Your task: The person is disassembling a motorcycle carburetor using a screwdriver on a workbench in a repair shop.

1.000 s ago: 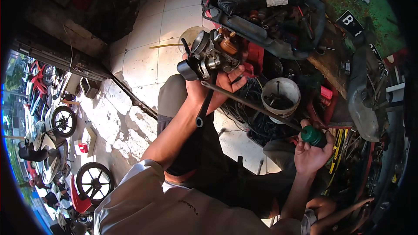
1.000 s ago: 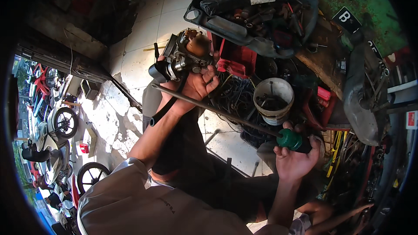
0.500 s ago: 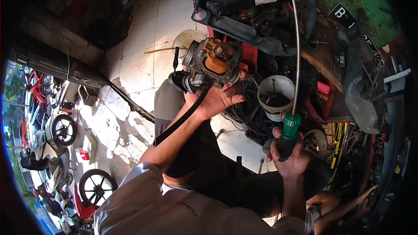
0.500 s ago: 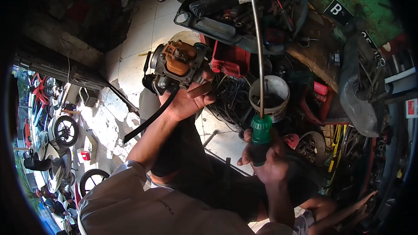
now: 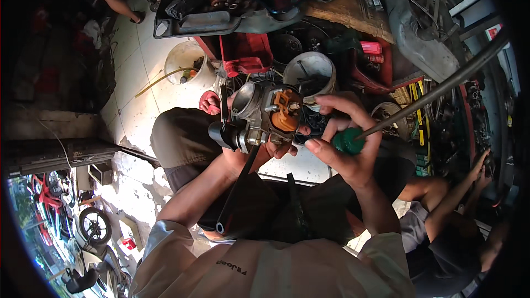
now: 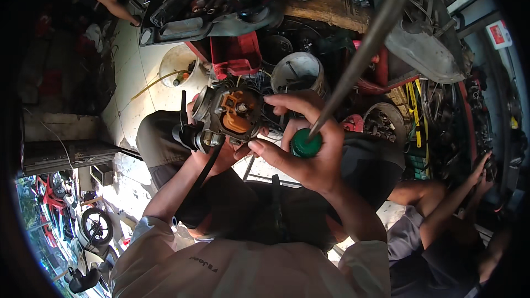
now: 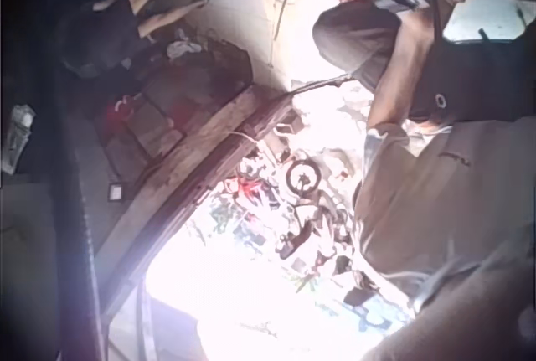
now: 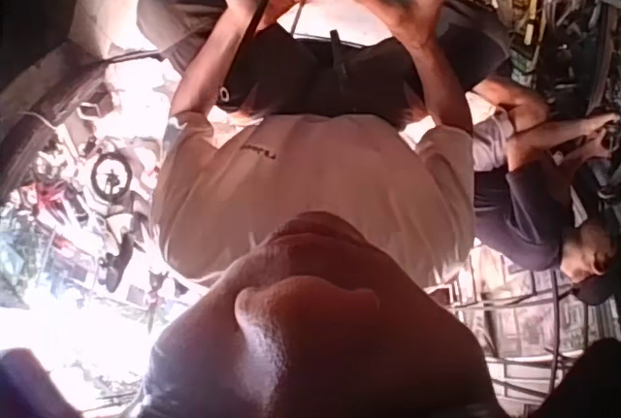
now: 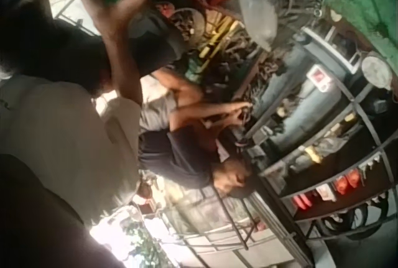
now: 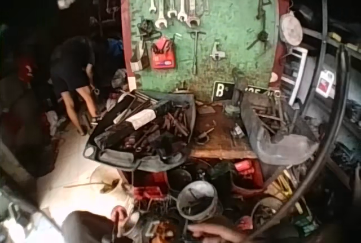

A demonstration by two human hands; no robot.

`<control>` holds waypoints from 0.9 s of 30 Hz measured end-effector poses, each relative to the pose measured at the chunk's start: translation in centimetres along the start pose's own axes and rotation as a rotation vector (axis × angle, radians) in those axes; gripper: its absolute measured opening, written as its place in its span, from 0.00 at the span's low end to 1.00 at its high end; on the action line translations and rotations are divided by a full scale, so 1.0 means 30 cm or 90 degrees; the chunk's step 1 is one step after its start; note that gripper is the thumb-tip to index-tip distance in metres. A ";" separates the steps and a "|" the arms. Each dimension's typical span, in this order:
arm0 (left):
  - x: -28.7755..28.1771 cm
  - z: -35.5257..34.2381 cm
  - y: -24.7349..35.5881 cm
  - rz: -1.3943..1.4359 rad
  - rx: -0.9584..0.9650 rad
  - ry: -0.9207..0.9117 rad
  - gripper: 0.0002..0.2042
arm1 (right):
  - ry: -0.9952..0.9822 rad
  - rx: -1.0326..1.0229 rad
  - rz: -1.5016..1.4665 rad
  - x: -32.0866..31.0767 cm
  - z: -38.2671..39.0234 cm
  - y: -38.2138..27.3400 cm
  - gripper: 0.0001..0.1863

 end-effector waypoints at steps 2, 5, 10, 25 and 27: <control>0.029 0.009 0.007 -0.031 -0.029 0.055 0.48 | -0.004 -0.002 0.044 0.024 -0.010 -0.011 0.26; 0.012 0.004 -0.015 0.052 0.006 0.102 0.48 | -0.005 0.061 0.082 0.024 -0.012 -0.012 0.28; -0.022 0.004 -0.030 0.008 -0.018 0.112 0.45 | -0.030 0.005 0.137 0.021 -0.029 0.001 0.27; -0.002 0.013 -0.021 0.012 -0.015 0.144 0.41 | -0.032 -0.045 0.133 0.029 -0.017 0.026 0.20; -0.003 0.017 -0.019 0.022 -0.008 0.157 0.40 | -0.037 -0.094 0.145 0.029 -0.018 0.023 0.21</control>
Point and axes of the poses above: each hand's wrist, its own z-axis away from the middle knuckle, its own x-axis out of the palm, y = z × x, the point moved 3 cm from there along -z, towards the middle knuckle, and after that the axes turned 11 degrees about -y, right-handed, at the moved point
